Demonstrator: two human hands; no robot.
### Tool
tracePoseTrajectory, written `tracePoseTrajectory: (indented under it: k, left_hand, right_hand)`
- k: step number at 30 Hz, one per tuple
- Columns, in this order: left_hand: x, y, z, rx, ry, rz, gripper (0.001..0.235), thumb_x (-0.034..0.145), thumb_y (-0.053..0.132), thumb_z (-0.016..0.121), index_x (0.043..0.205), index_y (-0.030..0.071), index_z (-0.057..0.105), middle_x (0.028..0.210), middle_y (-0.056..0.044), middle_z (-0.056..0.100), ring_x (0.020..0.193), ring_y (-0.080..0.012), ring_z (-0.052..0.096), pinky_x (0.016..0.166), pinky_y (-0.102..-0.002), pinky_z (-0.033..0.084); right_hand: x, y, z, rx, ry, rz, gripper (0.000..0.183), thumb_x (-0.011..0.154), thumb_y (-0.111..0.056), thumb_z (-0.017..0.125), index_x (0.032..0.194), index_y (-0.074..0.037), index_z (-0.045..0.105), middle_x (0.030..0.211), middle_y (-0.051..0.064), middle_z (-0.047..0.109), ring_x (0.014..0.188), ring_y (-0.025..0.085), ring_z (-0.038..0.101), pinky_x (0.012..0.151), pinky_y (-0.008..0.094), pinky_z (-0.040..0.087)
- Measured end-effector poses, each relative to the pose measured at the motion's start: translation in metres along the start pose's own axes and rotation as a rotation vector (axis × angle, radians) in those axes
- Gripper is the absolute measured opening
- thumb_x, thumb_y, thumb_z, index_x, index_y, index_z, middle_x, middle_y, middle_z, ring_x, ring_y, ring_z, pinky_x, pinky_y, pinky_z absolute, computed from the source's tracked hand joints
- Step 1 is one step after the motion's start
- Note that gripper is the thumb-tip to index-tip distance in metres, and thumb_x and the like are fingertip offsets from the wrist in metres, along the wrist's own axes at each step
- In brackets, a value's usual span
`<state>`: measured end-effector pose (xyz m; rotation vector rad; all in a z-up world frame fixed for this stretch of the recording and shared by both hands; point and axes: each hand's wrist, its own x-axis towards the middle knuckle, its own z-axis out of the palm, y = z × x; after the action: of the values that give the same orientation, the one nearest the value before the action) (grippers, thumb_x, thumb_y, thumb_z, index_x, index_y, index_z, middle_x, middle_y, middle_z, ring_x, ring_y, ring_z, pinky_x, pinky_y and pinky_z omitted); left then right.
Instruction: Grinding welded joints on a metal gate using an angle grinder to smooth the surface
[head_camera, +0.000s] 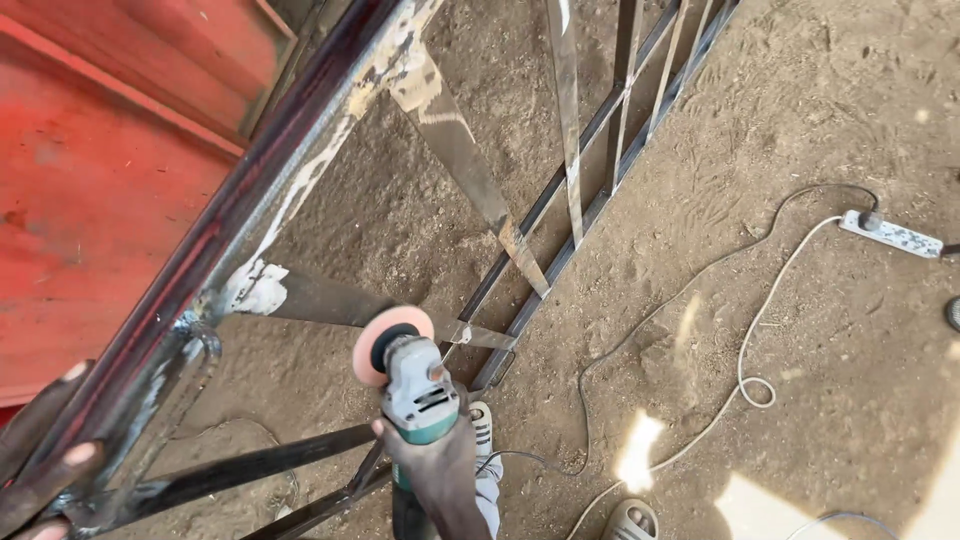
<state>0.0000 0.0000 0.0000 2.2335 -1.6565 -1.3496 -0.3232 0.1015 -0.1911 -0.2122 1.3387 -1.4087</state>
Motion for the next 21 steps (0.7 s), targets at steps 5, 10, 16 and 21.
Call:
tracePoseTrajectory:
  k: [5, 10, 16, 21]
  left_hand:
    - [-0.02, 0.047, 0.017, -0.482, -0.345, 0.447, 0.081, 0.093, -0.011, 0.069, 0.162, 0.011, 0.031, 0.176, 0.009, 0.024, 0.151, -0.0114, 0.051, 0.113, -0.028, 0.053]
    - [-0.035, 0.078, 0.035, 0.444, 0.106, 1.029, 0.053, 0.091, 0.023, 0.05, 0.141, 0.009, 0.056, 0.172, -0.017, 0.039, 0.16, -0.0314, 0.042, 0.121, -0.04, 0.038]
    - [-0.042, 0.087, 0.039, 0.355, 0.118, 0.904, 0.051, 0.089, 0.016, 0.051, 0.138, 0.006, 0.06, 0.172, -0.014, 0.04, 0.161, -0.0287, 0.038, 0.124, -0.042, 0.034]
    - [-0.02, 0.062, 0.023, 0.22, 0.049, 0.672, 0.064, 0.083, 0.009, 0.049, 0.147, 0.0, 0.046, 0.176, -0.005, 0.03, 0.158, -0.0172, 0.033, 0.124, -0.034, 0.031]
  right_hand:
    - [-0.02, -0.064, 0.034, -0.281, 0.021, -0.021, 0.058, 0.056, -0.037, 0.095, 0.102, -0.011, 0.071, 0.095, 0.002, 0.085, 0.083, 0.01, 0.081, 0.077, 0.025, 0.065]
    - [-0.033, -0.087, 0.046, -0.429, 0.079, -0.356, 0.088, 0.049, -0.049, 0.094, 0.12, -0.007, 0.064, 0.115, 0.009, 0.077, 0.108, 0.021, 0.076, 0.098, 0.032, 0.055]
    - [0.012, -0.009, 0.013, -0.114, 0.118, 0.118, 0.055, 0.063, -0.031, 0.092, 0.108, -0.005, 0.073, 0.095, 0.008, 0.084, 0.078, 0.016, 0.079, 0.065, 0.027, 0.065]
    - [0.032, 0.01, 0.003, -0.028, 0.212, 0.128, 0.043, 0.064, -0.022, 0.093, 0.1, -0.005, 0.076, 0.091, 0.008, 0.085, 0.078, 0.012, 0.076, 0.071, 0.028, 0.062]
